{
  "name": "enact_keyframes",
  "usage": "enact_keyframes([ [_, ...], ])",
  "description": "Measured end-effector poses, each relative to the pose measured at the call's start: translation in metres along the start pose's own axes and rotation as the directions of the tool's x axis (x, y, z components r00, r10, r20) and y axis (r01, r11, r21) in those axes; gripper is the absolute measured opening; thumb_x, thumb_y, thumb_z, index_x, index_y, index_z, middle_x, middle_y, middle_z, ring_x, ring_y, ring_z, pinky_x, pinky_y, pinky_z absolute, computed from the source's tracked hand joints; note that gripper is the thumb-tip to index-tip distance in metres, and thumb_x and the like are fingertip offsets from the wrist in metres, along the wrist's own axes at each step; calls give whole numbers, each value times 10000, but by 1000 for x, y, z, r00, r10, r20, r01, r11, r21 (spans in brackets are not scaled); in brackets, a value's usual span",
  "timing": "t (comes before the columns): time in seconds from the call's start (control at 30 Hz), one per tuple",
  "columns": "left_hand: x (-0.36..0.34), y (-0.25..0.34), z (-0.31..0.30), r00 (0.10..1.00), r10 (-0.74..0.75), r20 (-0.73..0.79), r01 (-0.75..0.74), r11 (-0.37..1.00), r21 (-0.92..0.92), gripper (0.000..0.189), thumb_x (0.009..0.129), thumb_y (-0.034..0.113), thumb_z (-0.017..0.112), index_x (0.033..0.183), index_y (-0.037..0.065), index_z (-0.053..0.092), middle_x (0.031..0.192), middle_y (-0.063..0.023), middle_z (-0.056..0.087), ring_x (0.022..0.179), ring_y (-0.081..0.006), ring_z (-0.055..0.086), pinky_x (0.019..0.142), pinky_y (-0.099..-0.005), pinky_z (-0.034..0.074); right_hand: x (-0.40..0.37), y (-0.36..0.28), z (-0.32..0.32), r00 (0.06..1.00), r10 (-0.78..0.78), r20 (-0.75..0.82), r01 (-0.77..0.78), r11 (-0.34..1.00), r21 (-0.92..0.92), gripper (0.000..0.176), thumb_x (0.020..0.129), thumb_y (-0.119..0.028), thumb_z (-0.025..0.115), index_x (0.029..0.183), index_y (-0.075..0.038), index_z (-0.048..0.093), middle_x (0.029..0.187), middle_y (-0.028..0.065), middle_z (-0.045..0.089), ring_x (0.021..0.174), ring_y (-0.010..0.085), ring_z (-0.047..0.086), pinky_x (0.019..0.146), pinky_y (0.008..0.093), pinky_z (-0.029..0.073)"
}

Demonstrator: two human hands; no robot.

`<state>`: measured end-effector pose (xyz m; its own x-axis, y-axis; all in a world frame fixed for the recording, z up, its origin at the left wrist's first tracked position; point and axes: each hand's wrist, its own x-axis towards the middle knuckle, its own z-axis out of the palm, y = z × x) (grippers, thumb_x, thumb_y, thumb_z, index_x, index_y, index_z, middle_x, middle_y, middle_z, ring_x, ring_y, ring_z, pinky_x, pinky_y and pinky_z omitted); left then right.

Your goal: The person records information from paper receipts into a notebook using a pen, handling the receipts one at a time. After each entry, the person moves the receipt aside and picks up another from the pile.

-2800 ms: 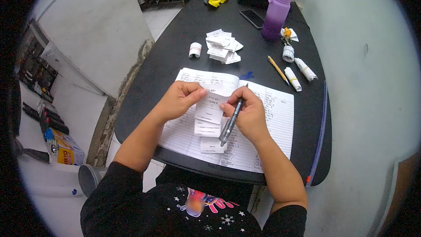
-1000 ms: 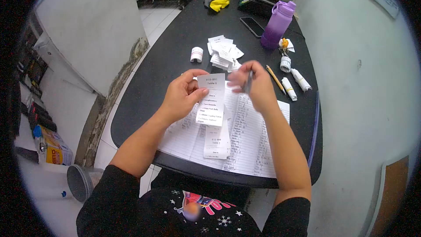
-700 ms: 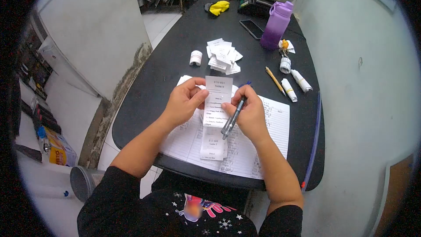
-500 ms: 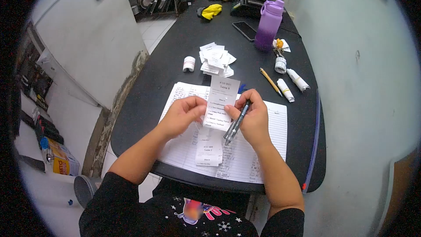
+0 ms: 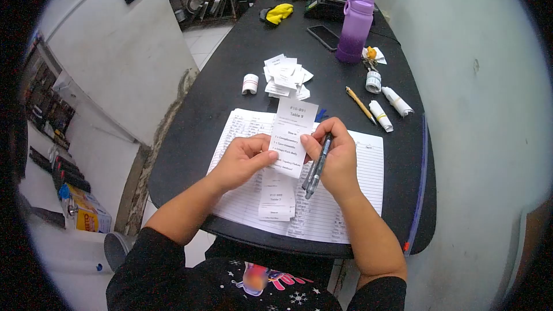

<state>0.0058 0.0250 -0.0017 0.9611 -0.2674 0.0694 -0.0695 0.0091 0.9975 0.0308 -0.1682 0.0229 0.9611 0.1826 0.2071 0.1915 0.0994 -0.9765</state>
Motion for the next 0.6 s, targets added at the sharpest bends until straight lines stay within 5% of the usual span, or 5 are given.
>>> enact_keyframes([
  [0.47,-2,1,5,999,12,47,-12,1000,-9,232,840,131,635,1021,-11,657,1047,-78,604,787,-114,598,679,-226,483,0,4,3,1000,15,-11,-15,999,32,186,829,-66,655,831,-53,470,682,4,528,589,63,529,515,196,449],
  [0.6,1,-4,7,999,-11,-38,10,999,-37,217,859,136,617,1013,-11,654,938,-61,642,746,-90,583,668,-220,475,0,11,0,999,-36,34,38,998,-47,169,854,-98,629,856,-51,467,704,35,561,592,97,559,530,217,474],
])
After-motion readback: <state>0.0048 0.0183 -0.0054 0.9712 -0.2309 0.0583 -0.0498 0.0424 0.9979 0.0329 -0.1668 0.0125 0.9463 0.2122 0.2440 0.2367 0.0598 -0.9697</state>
